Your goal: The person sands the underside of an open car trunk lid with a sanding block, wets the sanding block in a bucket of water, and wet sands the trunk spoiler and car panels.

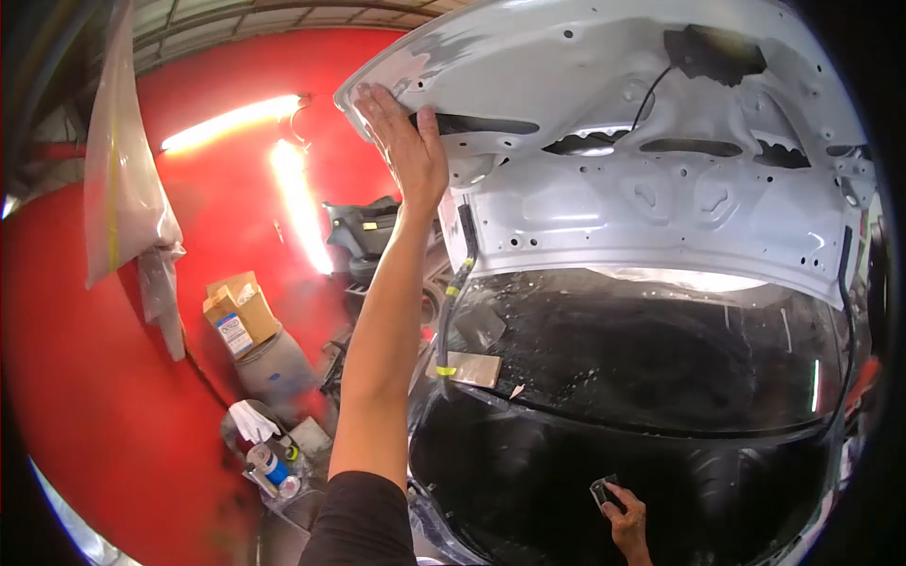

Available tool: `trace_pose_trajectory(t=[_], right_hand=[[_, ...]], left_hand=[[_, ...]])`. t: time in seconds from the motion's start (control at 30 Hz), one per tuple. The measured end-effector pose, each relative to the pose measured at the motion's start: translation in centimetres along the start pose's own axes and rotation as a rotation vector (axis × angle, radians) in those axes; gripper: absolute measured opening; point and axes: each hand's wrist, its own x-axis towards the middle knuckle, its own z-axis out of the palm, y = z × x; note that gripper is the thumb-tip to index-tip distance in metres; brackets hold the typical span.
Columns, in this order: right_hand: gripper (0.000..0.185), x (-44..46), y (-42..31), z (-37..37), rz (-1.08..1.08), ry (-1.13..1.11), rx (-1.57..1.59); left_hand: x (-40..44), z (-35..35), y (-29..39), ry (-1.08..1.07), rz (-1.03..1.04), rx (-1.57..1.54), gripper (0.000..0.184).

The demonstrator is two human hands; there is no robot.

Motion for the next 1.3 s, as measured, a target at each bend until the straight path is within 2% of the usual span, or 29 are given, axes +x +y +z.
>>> trace_pose_trajectory(t=[0.1, 0.17, 0.23, 0.27, 0.3, 0.37, 0.43, 0.53, 0.63, 0.83, 1.03, 1.13, 1.23, 1.3], right_hand=[[0.038, -0.5, 1.9, -0.3, -0.004, -0.032, 0.022], [0.038, -0.3, 2.3, -0.2, -0.082, -0.067, -0.072], [0.038, 0.1, 2.6, -0.6, -0.186, -0.080, -0.143], [0.037, 0.4, 2.9, -0.8, -0.252, -0.078, -0.163], [0.037, 0.5, 3.1, -0.8, -0.312, -0.079, -0.187], [0.036, 0.2, 3.2, -1.1, -0.244, -0.106, -0.167], [0.036, 0.3, 3.4, -1.1, -0.203, -0.130, -0.151], [0.037, 0.5, 4.1, -0.2, -0.196, -0.154, -0.131], [0.036, 0.4, 4.5, 1.3, -0.217, -0.173, -0.150], [0.035, 0.1, 3.7, 3.3, -0.288, -0.192, -0.229], [0.035, -0.5, 3.4, 4.5, -0.234, -0.174, -0.222], [0.036, -1.2, 2.1, 5.4, -0.181, -0.176, -0.242], [0.037, -1.2, 2.3, 6.3, -0.161, -0.183, -0.279], [0.037, -1.3, 2.3, 7.1, -0.176, -0.184, -0.279]], left_hand=[[-1.6, 0.4, -2.1, 0.051, -0.213, -0.210, 0.077], [-4.1, 0.4, -8.8, -0.072, -0.528, -0.187, 0.071], [-4.2, -0.4, -11.6, -0.095, -0.530, -0.089, 0.064], [-4.2, -1.1, -11.8, -0.056, -0.372, -0.002, 0.060], [-2.7, -2.0, -8.1, -0.002, -0.331, -0.033, 0.056], [0.4, -3.9, -0.3, 0.100, -0.243, -0.091, 0.054], [4.0, -3.0, 1.4, 0.039, -0.201, -0.137, 0.059], [6.7, -3.1, 5.2, 0.036, -0.131, -0.033, 0.067], [7.2, -1.9, 0.6, 0.085, -0.317, -0.192, 0.070], [5.2, -2.7, -2.3, 0.086, -0.398, -0.469, 0.069], [1.8, -3.1, -6.6, 0.040, -0.659, -0.385, 0.061], [-2.4, -3.1, -12.5, -0.065, -0.669, -0.244, 0.059], [-4.0, -3.4, -12.9, 0.056, -0.779, -0.456, 0.061], [-2.9, -3.4, -11.7, 0.005, -0.655, -0.331, 0.063]])
